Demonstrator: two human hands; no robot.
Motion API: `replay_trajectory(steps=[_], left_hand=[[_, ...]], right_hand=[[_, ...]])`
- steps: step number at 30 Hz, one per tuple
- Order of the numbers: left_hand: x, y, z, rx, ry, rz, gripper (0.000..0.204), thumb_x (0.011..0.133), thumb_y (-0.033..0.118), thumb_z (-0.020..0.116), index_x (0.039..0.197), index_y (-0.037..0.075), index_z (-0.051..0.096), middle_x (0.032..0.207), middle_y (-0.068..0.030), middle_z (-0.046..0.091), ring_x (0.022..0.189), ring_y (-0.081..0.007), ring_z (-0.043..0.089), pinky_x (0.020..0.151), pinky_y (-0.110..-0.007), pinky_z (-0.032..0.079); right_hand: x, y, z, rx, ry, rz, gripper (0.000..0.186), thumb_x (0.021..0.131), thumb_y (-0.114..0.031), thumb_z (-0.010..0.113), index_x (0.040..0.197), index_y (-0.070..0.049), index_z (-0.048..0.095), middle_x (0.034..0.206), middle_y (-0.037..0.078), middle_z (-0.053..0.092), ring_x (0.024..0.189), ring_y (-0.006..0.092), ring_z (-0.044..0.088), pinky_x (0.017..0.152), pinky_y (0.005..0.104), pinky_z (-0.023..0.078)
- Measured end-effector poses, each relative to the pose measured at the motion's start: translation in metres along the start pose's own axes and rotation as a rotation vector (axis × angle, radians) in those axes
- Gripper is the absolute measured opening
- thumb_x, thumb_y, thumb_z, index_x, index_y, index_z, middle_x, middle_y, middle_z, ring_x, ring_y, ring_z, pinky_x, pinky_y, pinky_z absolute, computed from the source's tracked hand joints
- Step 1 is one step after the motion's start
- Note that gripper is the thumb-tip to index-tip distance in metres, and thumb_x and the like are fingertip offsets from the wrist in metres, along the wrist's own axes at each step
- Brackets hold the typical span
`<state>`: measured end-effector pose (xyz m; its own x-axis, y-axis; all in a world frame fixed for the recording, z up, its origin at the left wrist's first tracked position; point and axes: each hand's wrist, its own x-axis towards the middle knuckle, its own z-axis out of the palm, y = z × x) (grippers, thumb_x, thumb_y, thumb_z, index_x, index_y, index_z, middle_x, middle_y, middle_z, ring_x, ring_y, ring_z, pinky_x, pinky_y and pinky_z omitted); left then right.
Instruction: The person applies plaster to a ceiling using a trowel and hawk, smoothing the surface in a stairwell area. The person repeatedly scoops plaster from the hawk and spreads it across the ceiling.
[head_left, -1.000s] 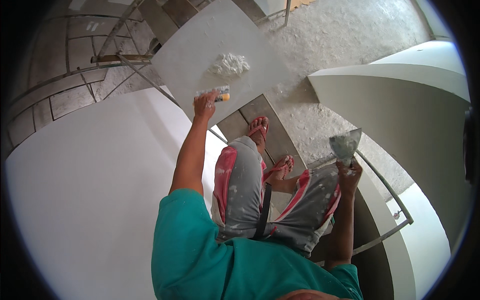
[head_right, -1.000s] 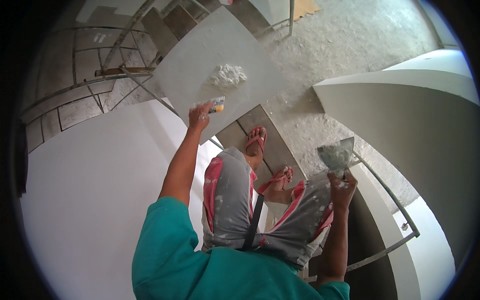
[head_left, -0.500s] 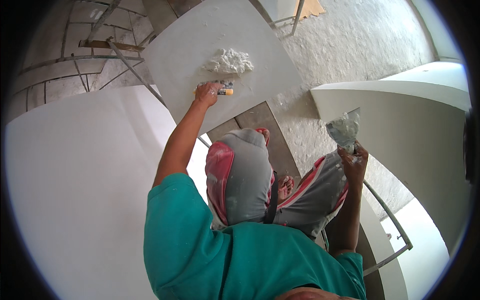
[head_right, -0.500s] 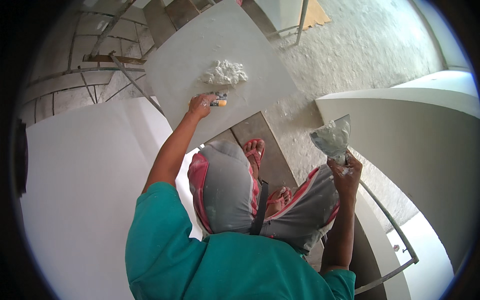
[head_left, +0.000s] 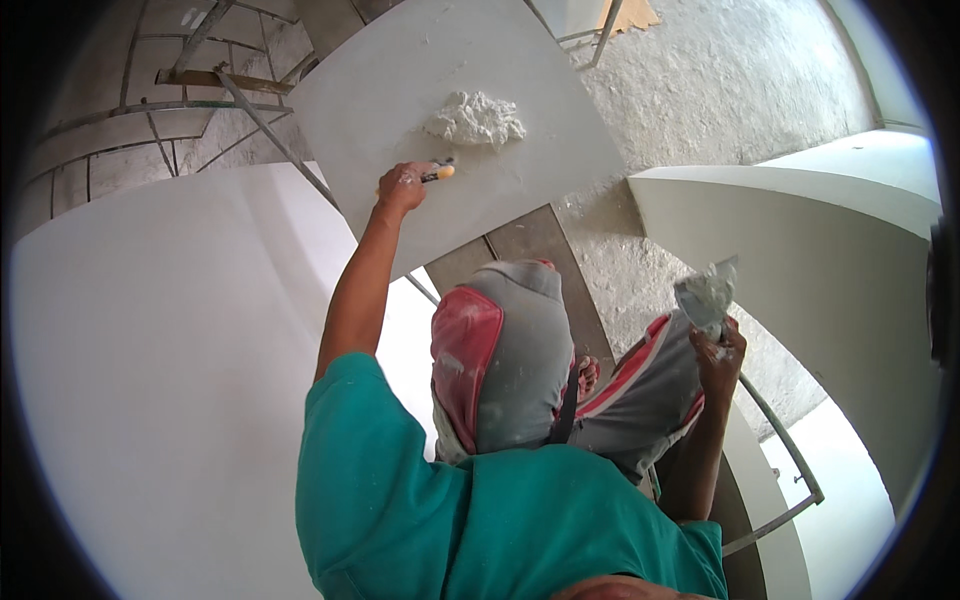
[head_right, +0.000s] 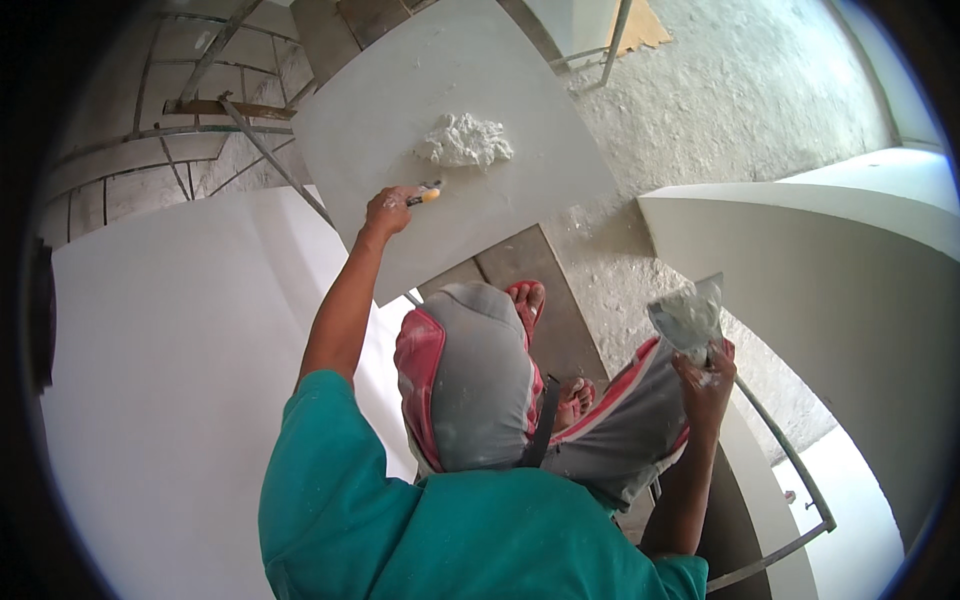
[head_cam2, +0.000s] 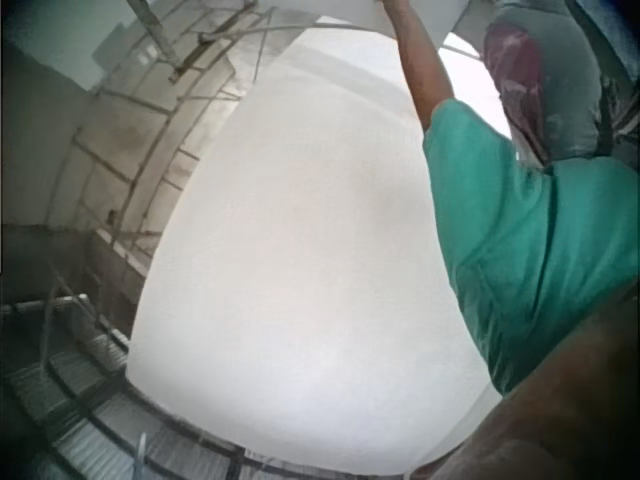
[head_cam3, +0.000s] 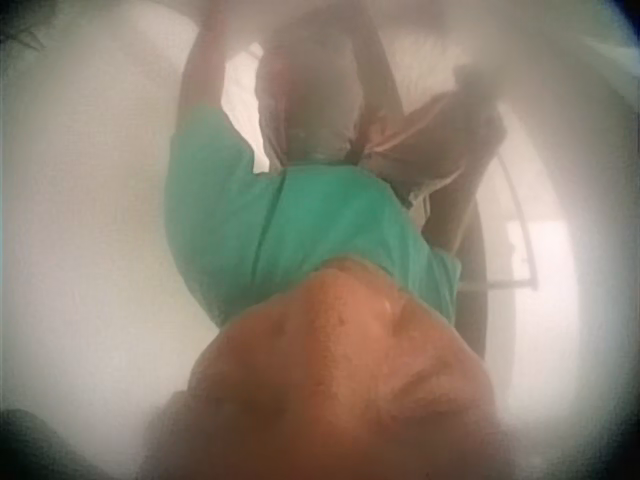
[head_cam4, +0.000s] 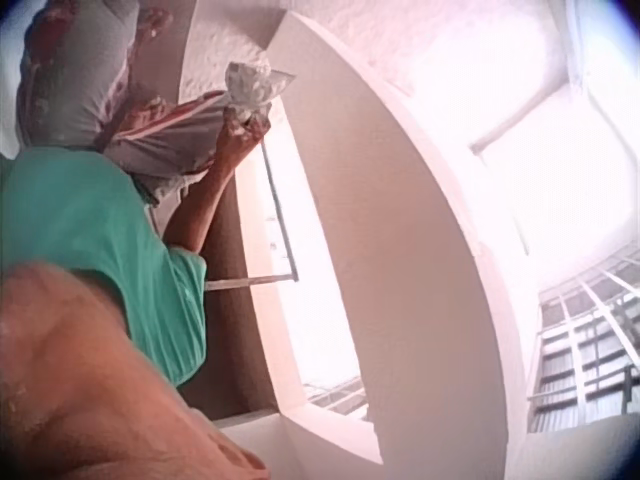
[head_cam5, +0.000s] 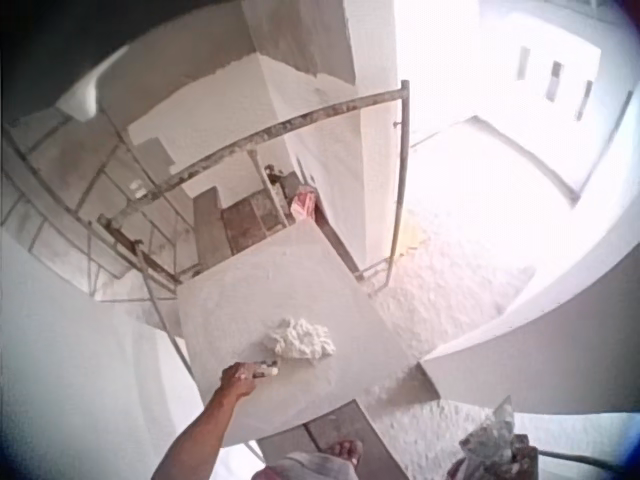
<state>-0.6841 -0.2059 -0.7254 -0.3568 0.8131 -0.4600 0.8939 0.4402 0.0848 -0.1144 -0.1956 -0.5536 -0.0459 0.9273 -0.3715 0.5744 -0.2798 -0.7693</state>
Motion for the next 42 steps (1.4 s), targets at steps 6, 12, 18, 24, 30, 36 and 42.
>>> replay_trajectory(steps=[6,12,18,24,30,36,42], left_hand=[[0.014,-0.015,-0.041,-0.141,0.107,-0.135,0.041,0.08,0.008,0.05,0.114,0.025,0.066,0.11,-0.0084,0.067,0.102,-0.0299,0.062,0.086,-0.043,0.05],[-0.006,0.008,0.088,-0.129,0.531,0.059,0.045,0.078,0.003,0.05,0.118,0.018,0.063,0.125,-0.0049,0.06,0.119,-0.035,0.05,0.1,-0.05,0.038],[-0.066,0.007,0.042,-0.191,0.103,-0.114,0.051,0.078,0.004,0.051,0.125,0.022,0.059,0.122,-0.006,0.062,0.112,-0.0347,0.057,0.097,-0.048,0.042],[0.016,-0.032,-0.01,-0.267,0.236,-0.351,0.046,0.08,0.01,0.049,0.12,0.027,0.062,0.115,-0.0122,0.064,0.104,-0.0334,0.061,0.09,-0.044,0.048],[-0.028,0.015,0.043,-0.186,0.084,0.034,0.048,0.077,0.009,0.051,0.118,0.03,0.063,0.118,-0.0074,0.064,0.106,-0.0291,0.061,0.091,-0.041,0.048],[-0.025,-0.012,-0.001,-0.223,0.003,-0.13,0.044,0.077,0.009,0.052,0.115,0.028,0.065,0.112,-0.0076,0.066,0.102,-0.029,0.063,0.088,-0.04,0.049],[-0.001,0.009,0.076,-0.14,0.59,0.003,0.049,0.077,0.005,0.051,0.123,0.018,0.06,0.127,-0.0069,0.059,0.117,-0.0388,0.051,0.1,-0.05,0.038]], right_hand=[[0.003,-0.02,-0.006,-0.039,-0.082,0.077,0.022,0.076,-0.009,0.071,0.095,0.0,0.063,0.066,-0.002,0.056,0.054,0.0046,0.048,0.049,0.0214,0.038],[0.007,-0.022,-0.002,-0.012,-0.051,0.108,0.026,0.074,-0.008,0.073,0.096,0.002,0.063,0.076,0.002,0.058,0.062,0.0081,0.052,0.055,0.0233,0.041],[0.006,-0.007,0.003,0.012,0.035,0.086,0.031,0.075,-0.009,0.075,0.101,0.003,0.063,0.078,0.003,0.059,0.064,0.0097,0.053,0.058,0.0244,0.042],[0.008,-0.027,0.002,-0.028,-0.083,0.108,0.031,0.075,-0.01,0.074,0.1,0.003,0.063,0.074,0.002,0.06,0.062,0.0088,0.053,0.057,0.024,0.043],[0.003,-0.003,0.004,-0.025,-0.03,0.0,0.027,0.077,-0.013,0.074,0.099,-0.001,0.063,0.065,-0.001,0.057,0.051,0.0056,0.05,0.047,0.0213,0.041],[-0.001,-0.013,-0.006,-0.061,-0.074,0.144,0.034,0.073,-0.008,0.074,0.102,0.005,0.063,0.081,0.005,0.064,0.073,0.0117,0.058,0.066,0.026,0.046],[0.007,-0.011,0.002,-0.041,-0.062,-0.007,0.026,0.075,-0.012,0.073,0.096,-0.001,0.062,0.063,-0.002,0.055,0.051,0.0052,0.048,0.047,0.0214,0.039]])
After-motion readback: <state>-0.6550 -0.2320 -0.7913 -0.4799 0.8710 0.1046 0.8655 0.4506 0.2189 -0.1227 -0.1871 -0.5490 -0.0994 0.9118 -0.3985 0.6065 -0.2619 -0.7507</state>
